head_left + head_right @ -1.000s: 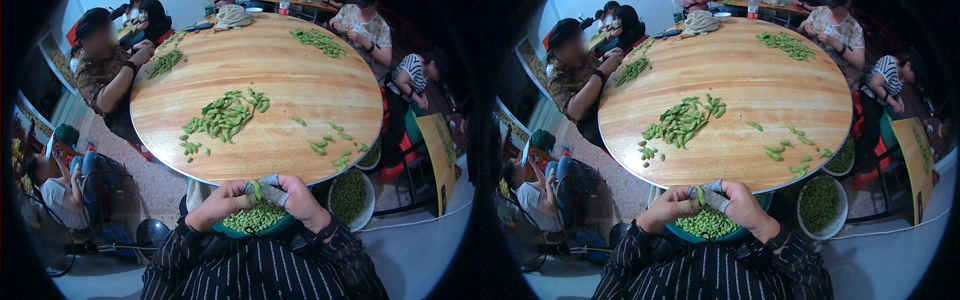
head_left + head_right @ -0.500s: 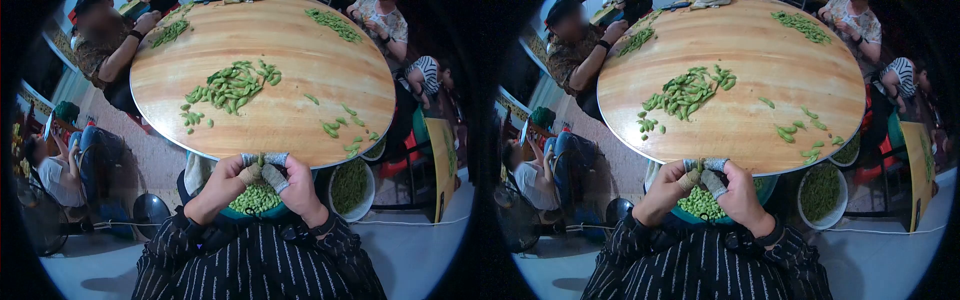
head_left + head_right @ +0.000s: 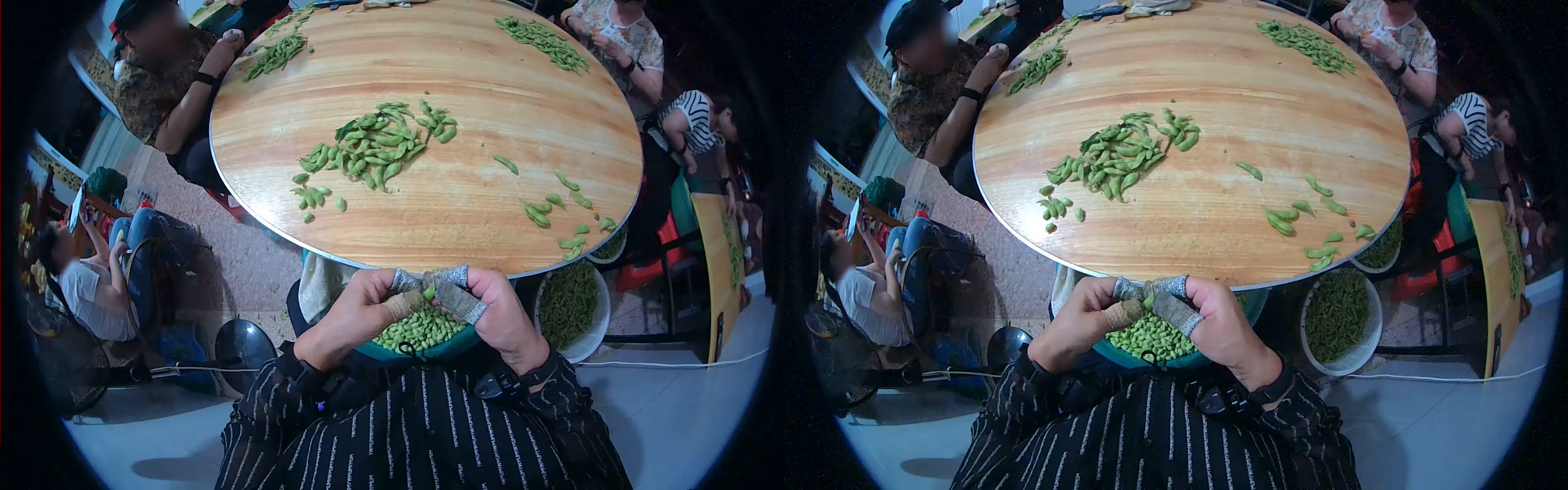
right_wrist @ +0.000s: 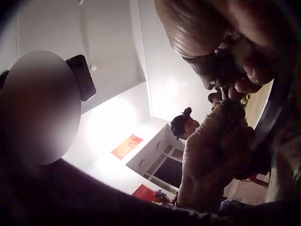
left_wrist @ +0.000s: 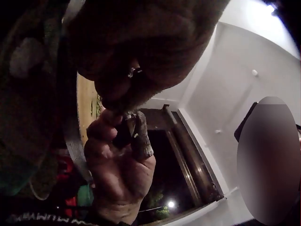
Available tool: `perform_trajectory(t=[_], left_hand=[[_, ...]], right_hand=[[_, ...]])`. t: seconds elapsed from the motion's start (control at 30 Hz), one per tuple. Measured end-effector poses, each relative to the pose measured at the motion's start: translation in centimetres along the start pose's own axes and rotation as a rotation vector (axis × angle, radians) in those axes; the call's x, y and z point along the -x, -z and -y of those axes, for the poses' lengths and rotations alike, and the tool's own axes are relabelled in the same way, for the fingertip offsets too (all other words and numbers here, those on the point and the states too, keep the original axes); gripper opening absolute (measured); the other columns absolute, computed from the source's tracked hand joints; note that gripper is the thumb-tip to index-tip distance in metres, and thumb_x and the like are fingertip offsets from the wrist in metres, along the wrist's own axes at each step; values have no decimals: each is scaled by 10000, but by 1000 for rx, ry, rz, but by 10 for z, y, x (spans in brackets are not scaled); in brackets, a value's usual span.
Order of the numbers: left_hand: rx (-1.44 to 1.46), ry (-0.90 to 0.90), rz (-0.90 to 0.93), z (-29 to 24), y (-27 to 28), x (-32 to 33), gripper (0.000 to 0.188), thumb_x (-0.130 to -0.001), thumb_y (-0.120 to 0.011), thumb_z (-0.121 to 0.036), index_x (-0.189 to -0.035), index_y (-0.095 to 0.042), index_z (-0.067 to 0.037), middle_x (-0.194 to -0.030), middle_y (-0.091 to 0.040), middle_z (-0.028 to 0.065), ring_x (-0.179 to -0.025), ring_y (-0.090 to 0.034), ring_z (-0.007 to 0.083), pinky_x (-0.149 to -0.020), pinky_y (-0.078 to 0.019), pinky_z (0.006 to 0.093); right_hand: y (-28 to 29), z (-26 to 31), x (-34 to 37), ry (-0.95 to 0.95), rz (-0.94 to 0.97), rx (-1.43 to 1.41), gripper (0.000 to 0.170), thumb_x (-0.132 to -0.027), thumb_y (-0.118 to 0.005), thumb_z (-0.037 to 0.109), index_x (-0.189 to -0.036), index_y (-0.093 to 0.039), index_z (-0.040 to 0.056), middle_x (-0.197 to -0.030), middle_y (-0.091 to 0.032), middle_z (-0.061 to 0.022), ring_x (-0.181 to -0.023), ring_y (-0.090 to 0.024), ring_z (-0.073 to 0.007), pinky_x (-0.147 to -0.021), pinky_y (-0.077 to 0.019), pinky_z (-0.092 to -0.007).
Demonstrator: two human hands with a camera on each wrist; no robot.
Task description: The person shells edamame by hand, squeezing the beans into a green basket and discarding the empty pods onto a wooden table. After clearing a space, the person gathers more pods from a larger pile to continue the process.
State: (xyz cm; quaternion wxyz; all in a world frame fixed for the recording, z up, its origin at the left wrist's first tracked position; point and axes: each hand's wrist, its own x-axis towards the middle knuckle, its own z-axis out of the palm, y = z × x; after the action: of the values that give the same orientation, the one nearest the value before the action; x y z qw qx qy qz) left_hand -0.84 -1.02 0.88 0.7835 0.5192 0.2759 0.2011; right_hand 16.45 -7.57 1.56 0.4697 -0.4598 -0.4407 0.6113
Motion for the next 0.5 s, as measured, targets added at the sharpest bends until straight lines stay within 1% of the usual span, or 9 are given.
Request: perform_trajectory(t=[0.13,0.23,0.33,0.43,0.5], left_hand=[[-64,-45,-18,3,0,0,173,-825,-561,-88,-953,-588,27,-878,-621,33,-790,-553,83,-726,-442,225],[-46,-49,-62,2,-4,1,176,-823,-563,-86,-951,-582,34,-877,-620,38,-789,-554,87,-729,-442,231],[-33,-81,-91,4,-5,2,180,-821,-561,-83,-950,-575,43,-866,-620,50,-787,-557,94,-726,-444,232],[-22,-95,-94,6,-5,4,186,-823,-557,-81,-955,-569,49,-863,-620,60,-786,-562,102,-726,-447,237],[-33,-102,-89,7,-5,5,190,-825,-555,-83,-959,-566,51,-864,-621,64,-785,-565,106,-727,-449,240]], right_hand=[[-1,-1,1,11,-14,-5,192,-852,-529,99,-984,-570,-34,-864,-598,-5,-765,-517,-54,-703,-434,-213],[1,-6,2,13,-19,66,186,-850,-532,100,-973,-570,-35,-870,-598,-9,-774,-520,-55,-702,-436,-215],[0,-14,1,56,-33,30,182,-848,-537,107,-960,-571,-33,-866,-598,-8,-777,-521,-55,-698,-436,-216],[-3,-5,4,4,-52,-15,184,-848,-538,112,-958,-571,-31,-861,-598,-8,-775,-520,-53,-695,-434,-215],[-2,-3,4,0,-28,-35,185,-849,-537,114,-959,-571,-31,-859,-599,-8,-773,-519,-51,-693,-433,-213]])
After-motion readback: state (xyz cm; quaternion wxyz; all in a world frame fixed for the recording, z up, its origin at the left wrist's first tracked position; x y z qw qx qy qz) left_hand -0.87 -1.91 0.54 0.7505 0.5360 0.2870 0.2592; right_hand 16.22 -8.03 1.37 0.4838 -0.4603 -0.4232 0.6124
